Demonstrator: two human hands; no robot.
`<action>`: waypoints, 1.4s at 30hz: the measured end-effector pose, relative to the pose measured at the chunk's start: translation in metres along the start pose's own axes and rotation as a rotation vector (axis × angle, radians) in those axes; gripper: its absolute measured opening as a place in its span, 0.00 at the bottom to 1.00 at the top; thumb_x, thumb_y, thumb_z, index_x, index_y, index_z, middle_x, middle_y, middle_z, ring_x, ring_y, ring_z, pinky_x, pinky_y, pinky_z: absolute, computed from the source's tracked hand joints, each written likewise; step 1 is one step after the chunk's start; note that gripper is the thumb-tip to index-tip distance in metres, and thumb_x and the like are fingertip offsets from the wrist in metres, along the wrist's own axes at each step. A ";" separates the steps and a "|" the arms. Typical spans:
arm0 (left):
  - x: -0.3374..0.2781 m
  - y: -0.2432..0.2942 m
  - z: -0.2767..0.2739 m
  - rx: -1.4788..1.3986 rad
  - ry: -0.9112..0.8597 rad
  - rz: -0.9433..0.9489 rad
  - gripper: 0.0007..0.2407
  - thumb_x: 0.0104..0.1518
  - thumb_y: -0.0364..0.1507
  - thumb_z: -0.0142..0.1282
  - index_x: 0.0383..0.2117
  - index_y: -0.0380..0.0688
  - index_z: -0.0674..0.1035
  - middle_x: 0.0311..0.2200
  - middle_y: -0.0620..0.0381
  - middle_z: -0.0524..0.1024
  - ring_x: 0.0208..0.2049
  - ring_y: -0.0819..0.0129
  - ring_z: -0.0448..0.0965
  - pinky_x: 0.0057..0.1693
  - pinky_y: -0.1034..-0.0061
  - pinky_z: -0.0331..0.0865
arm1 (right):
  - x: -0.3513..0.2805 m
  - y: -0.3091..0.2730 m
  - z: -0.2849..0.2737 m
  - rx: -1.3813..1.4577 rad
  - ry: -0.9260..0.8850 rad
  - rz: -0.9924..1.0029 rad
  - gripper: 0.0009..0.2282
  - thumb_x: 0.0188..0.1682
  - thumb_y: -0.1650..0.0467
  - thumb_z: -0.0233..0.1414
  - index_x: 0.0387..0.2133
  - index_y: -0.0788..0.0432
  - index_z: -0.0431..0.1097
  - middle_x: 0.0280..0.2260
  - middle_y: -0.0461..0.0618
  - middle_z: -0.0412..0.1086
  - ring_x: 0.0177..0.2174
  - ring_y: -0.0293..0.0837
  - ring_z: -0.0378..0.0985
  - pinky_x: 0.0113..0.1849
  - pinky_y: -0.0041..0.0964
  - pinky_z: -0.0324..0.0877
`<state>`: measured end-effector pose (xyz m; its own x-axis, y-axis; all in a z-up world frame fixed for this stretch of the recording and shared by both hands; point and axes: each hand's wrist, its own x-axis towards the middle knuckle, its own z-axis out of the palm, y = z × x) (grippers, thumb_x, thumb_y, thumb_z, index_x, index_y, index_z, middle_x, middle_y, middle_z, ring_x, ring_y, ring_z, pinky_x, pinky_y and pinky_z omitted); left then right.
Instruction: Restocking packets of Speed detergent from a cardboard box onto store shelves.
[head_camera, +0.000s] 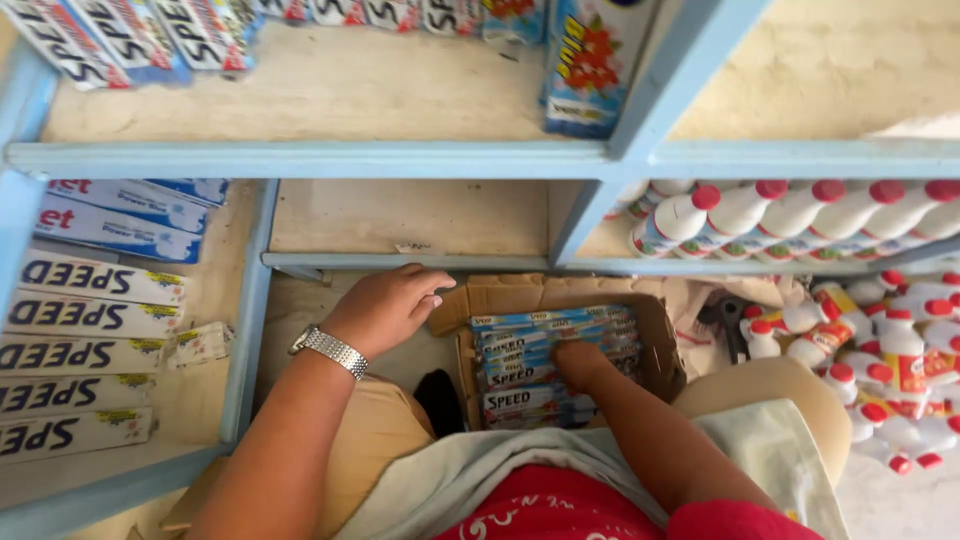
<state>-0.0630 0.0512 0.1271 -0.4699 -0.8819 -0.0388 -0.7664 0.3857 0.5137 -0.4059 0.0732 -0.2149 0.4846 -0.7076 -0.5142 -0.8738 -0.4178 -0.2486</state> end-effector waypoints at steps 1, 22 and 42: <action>0.001 0.005 0.007 0.016 -0.008 0.001 0.10 0.59 0.30 0.53 0.46 0.51 0.79 0.41 0.53 0.80 0.41 0.53 0.81 0.46 0.60 0.75 | -0.002 -0.006 0.006 -0.053 -0.065 -0.039 0.14 0.45 0.71 0.55 0.45 0.54 0.74 0.49 0.57 0.72 0.46 0.59 0.78 0.45 0.53 0.75; 0.014 0.000 0.056 0.178 -0.287 -0.115 0.10 0.58 0.30 0.53 0.45 0.54 0.78 0.38 0.55 0.80 0.38 0.53 0.81 0.42 0.57 0.75 | 0.001 -0.021 0.064 -0.089 -0.297 0.022 0.20 0.50 0.63 0.54 0.54 0.58 0.63 0.53 0.58 0.70 0.47 0.57 0.79 0.42 0.60 0.76; 0.010 -0.009 0.050 0.242 -0.311 -0.129 0.08 0.56 0.31 0.55 0.41 0.49 0.77 0.35 0.53 0.79 0.35 0.51 0.82 0.38 0.55 0.76 | -0.009 -0.016 0.105 -0.166 -0.306 0.063 0.21 0.58 0.66 0.42 0.65 0.46 0.55 0.60 0.58 0.61 0.53 0.61 0.73 0.49 0.67 0.69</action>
<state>-0.0830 0.0526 0.0794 -0.4446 -0.8177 -0.3656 -0.8911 0.3624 0.2730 -0.4009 0.1463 -0.2927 0.3741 -0.5421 -0.7524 -0.8711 -0.4837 -0.0846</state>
